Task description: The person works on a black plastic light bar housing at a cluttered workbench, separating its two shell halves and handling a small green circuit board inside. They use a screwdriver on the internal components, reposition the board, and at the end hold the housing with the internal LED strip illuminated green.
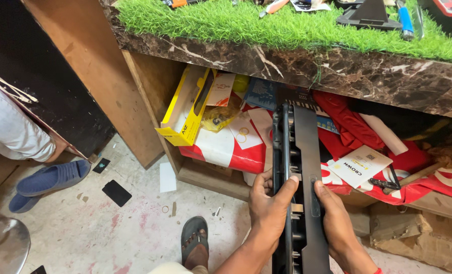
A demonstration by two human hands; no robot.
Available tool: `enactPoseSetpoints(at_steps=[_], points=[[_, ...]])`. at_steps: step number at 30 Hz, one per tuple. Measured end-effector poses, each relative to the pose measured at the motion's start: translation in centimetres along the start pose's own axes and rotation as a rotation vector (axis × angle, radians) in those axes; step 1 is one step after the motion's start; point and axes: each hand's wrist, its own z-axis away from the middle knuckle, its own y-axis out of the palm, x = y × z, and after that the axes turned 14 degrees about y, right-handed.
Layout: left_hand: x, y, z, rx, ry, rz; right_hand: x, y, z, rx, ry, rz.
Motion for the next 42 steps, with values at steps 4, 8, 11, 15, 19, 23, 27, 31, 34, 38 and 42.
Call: enactPoseSetpoints(at_steps=[4, 8, 11, 15, 19, 23, 27, 31, 34, 38, 42], points=[[-1.2, -0.3, 0.6, -0.01, -0.004, -0.082, -0.6, 0.0, 0.1, 0.052, 0.022, -0.052], [-1.8, -0.6, 0.7, -0.001, 0.011, -0.08, -0.9, -0.3, -0.3, 0.067, 0.055, -0.083], [-1.7, -0.5, 0.6, -0.007, -0.016, -0.071, -1.0, -0.5, -0.6, 0.082, 0.052, -0.073], [-1.5, -0.5, 0.5, 0.001, -0.013, -0.061, -0.9, -0.3, -0.4, 0.074, 0.049, -0.077], [-1.4, -0.6, 0.5, 0.012, -0.021, -0.019, -0.6, 0.2, 0.2, 0.046, 0.044, -0.083], [-1.2, -0.4, 0.5, 0.015, -0.028, -0.024, -0.1, 0.5, 0.4, 0.034, 0.047, -0.074], [-1.1, -0.3, 0.6, 0.023, -0.023, -0.022, 0.1, 0.5, 0.5, 0.036, 0.04, -0.076], [-1.1, -0.3, 0.7, 0.027, -0.023, -0.014, 0.0, 0.4, 0.5, 0.025, 0.04, -0.072], [-1.0, -0.2, 0.6, 0.012, -0.029, -0.012, -0.3, 0.4, 0.1, -0.007, 0.006, -0.043], [-0.9, -0.2, 0.5, -0.014, -0.053, -0.047, -0.7, 0.3, -0.3, -0.016, -0.004, -0.041], [-0.8, -0.1, 0.5, -0.01, -0.043, -0.017, -0.8, 0.1, -0.5, 0.0, 0.008, -0.046]])
